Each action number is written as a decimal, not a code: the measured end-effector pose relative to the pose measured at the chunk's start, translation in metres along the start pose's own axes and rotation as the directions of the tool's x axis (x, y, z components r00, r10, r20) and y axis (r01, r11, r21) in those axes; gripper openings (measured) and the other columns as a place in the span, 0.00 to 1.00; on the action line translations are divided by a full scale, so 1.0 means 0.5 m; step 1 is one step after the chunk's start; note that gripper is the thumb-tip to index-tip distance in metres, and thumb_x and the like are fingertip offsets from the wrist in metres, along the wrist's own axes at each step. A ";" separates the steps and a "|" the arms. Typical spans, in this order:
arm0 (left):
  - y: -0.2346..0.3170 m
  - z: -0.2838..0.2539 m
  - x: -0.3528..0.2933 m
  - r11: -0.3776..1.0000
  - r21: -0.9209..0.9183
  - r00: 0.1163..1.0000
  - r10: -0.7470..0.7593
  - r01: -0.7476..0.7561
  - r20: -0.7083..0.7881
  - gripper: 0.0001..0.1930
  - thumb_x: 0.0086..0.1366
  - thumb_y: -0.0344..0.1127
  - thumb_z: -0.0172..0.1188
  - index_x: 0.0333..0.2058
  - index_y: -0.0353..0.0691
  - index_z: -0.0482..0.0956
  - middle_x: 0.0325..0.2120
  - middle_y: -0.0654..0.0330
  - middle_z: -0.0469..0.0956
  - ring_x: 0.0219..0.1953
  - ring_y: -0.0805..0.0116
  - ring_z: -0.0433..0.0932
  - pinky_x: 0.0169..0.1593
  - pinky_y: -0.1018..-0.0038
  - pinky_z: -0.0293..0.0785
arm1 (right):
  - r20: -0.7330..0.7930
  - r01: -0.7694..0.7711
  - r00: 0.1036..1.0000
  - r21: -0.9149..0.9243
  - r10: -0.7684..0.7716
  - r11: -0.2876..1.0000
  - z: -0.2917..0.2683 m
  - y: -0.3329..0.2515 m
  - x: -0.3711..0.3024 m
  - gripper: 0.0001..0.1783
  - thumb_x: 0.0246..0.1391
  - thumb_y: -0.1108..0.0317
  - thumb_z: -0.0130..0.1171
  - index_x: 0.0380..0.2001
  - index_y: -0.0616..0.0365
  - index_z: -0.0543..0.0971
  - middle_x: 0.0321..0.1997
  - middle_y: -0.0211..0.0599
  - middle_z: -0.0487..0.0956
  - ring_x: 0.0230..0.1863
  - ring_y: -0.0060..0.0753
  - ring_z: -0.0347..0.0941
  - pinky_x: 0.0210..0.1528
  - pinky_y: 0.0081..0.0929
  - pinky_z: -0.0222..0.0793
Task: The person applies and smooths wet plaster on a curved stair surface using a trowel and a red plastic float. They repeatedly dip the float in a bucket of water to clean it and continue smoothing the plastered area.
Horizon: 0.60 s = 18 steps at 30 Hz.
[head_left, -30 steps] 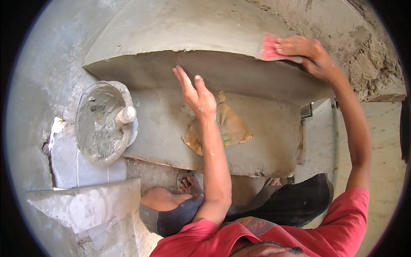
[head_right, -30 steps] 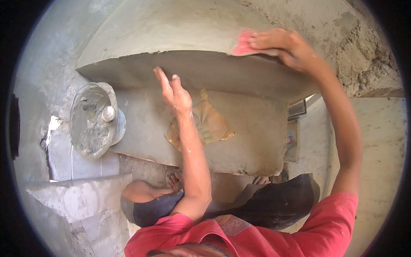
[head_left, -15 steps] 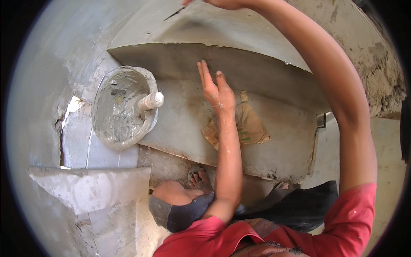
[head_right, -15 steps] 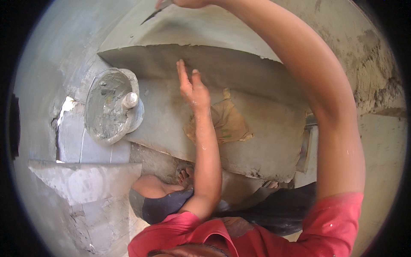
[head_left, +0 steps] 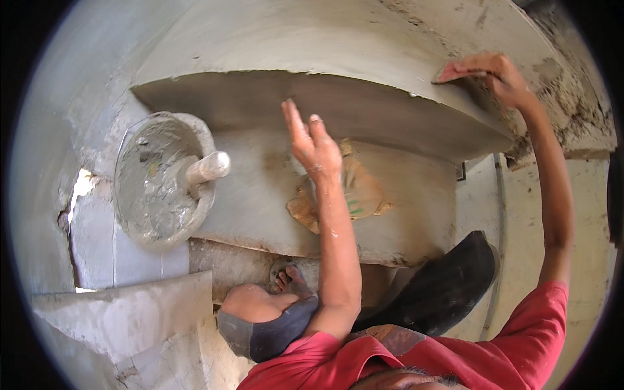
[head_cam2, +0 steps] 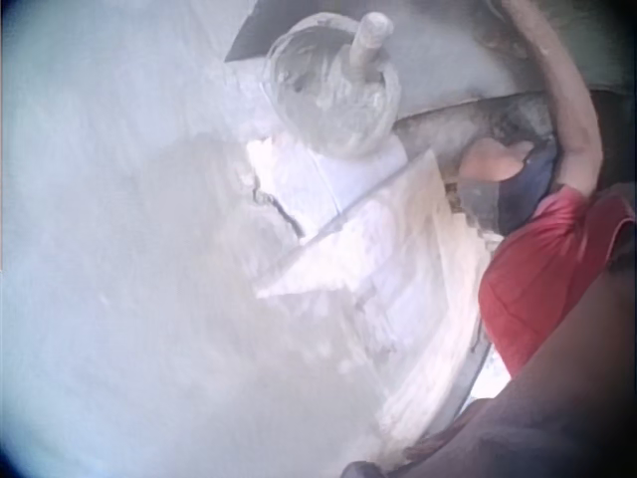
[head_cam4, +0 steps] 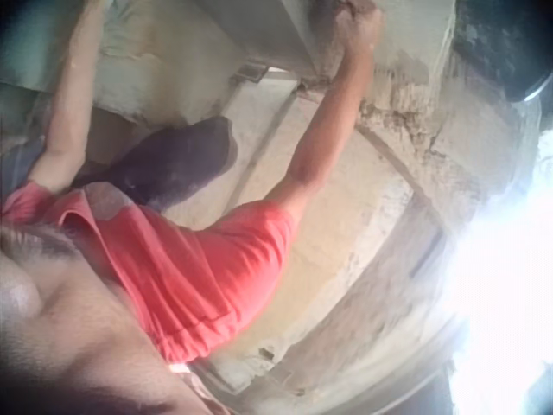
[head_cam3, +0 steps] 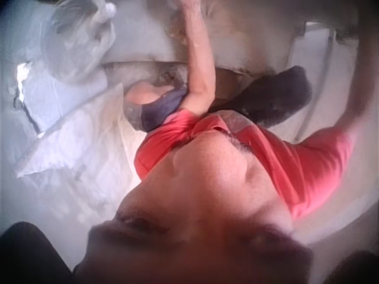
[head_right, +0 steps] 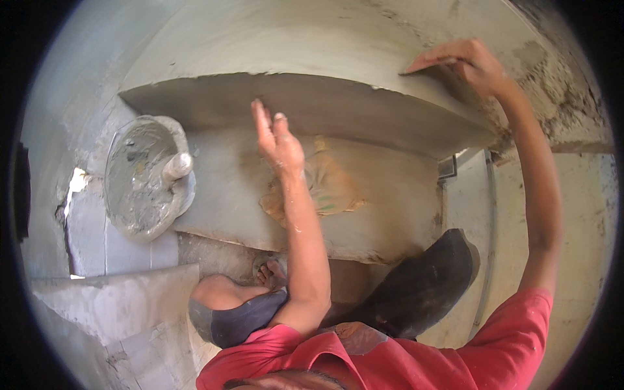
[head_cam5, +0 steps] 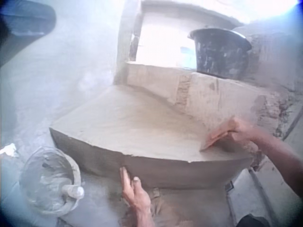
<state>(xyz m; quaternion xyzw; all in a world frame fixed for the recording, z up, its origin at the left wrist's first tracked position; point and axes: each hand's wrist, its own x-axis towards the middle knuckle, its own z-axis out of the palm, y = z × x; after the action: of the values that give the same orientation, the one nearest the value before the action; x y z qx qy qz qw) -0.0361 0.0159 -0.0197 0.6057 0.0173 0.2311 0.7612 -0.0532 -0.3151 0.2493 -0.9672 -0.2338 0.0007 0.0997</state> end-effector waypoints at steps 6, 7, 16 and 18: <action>0.019 0.025 -0.032 1.000 0.007 1.000 -0.026 0.026 0.011 0.32 0.79 0.32 0.49 0.77 0.26 0.58 0.80 0.37 0.55 0.79 0.43 0.63 0.77 0.57 0.66 | -0.191 0.103 0.975 -0.056 -0.112 0.993 0.051 -0.029 0.115 0.34 0.49 0.86 0.51 0.60 0.58 0.86 0.65 0.47 0.85 0.65 0.47 0.83 0.70 0.37 0.75; 0.024 0.028 -0.036 1.000 0.024 1.000 -0.021 0.021 0.020 0.32 0.79 0.32 0.49 0.77 0.26 0.58 0.80 0.37 0.54 0.79 0.43 0.63 0.76 0.57 0.66 | -0.180 0.131 0.973 -0.094 -0.146 0.987 0.074 -0.026 0.101 0.35 0.49 0.86 0.51 0.60 0.57 0.86 0.64 0.46 0.85 0.65 0.45 0.83 0.70 0.38 0.75; 0.033 0.044 -0.048 0.982 0.170 0.995 0.074 -0.084 0.064 0.33 0.78 0.34 0.51 0.77 0.27 0.59 0.81 0.37 0.52 0.81 0.42 0.57 0.78 0.58 0.61 | -0.144 -0.112 0.986 -0.206 0.083 0.972 0.006 -0.022 -0.084 0.40 0.42 0.85 0.47 0.60 0.54 0.87 0.64 0.46 0.86 0.62 0.49 0.84 0.68 0.35 0.76; 0.032 0.045 -0.052 0.981 0.173 0.994 0.071 -0.084 0.080 0.33 0.78 0.33 0.51 0.77 0.27 0.59 0.80 0.38 0.54 0.80 0.44 0.61 0.76 0.61 0.66 | -0.261 -0.143 0.958 -0.077 0.118 0.987 -0.001 -0.088 0.023 0.37 0.46 0.84 0.49 0.59 0.54 0.87 0.59 0.47 0.87 0.59 0.50 0.84 0.66 0.42 0.76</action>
<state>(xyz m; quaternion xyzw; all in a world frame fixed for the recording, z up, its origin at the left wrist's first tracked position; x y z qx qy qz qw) -0.0577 -0.0120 -0.0056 0.6790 -0.0137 0.2358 0.6951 -0.0627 -0.2716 0.2586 -0.9762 -0.1542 -0.1286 0.0824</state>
